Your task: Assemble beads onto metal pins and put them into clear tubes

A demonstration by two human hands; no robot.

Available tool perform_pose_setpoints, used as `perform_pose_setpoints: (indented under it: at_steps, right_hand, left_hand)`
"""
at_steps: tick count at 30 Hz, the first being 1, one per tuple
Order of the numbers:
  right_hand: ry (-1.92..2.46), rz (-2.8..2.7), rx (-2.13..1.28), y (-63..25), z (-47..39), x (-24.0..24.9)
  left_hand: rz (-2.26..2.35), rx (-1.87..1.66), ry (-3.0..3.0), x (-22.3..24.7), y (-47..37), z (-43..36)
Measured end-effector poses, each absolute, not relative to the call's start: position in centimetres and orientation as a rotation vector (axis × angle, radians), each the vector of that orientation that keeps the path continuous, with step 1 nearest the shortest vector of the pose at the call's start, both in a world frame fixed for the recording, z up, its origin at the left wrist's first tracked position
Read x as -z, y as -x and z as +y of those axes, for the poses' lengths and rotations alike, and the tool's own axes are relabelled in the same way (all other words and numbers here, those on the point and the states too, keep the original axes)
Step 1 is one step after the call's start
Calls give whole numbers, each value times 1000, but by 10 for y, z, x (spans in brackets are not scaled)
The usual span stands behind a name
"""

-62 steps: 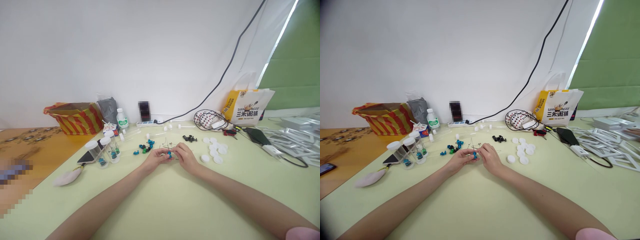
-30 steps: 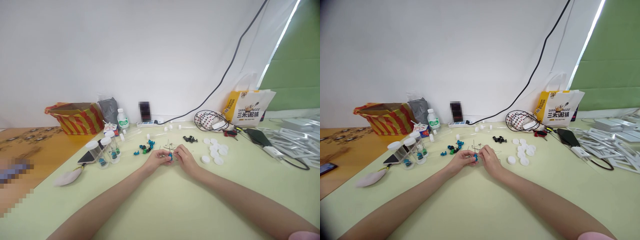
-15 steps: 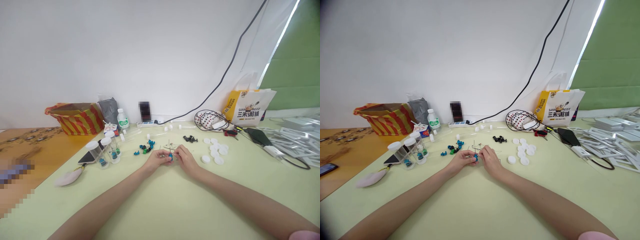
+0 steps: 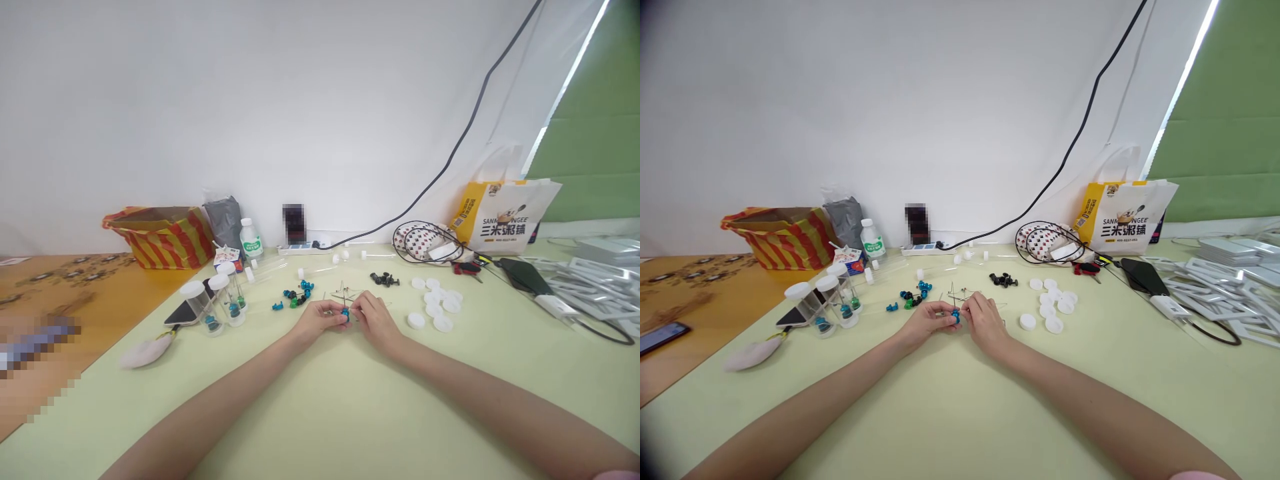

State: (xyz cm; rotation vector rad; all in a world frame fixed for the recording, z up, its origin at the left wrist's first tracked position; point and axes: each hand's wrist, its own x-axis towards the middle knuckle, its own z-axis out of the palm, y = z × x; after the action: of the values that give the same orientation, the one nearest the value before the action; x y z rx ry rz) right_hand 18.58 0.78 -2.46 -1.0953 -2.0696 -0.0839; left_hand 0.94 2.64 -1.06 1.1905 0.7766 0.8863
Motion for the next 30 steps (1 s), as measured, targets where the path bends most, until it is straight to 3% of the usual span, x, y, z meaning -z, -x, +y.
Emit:
perform_pose_setpoints:
  at_steps: [19,30]
  right_hand:
    - [1152,-2155,352,-186,8,22]
    - [1075,-2147,154,-187,10,26]
  left_hand:
    - [778,-848,-1235,15,-9,29]
    - [754,-846,-1253,13,-8,28]
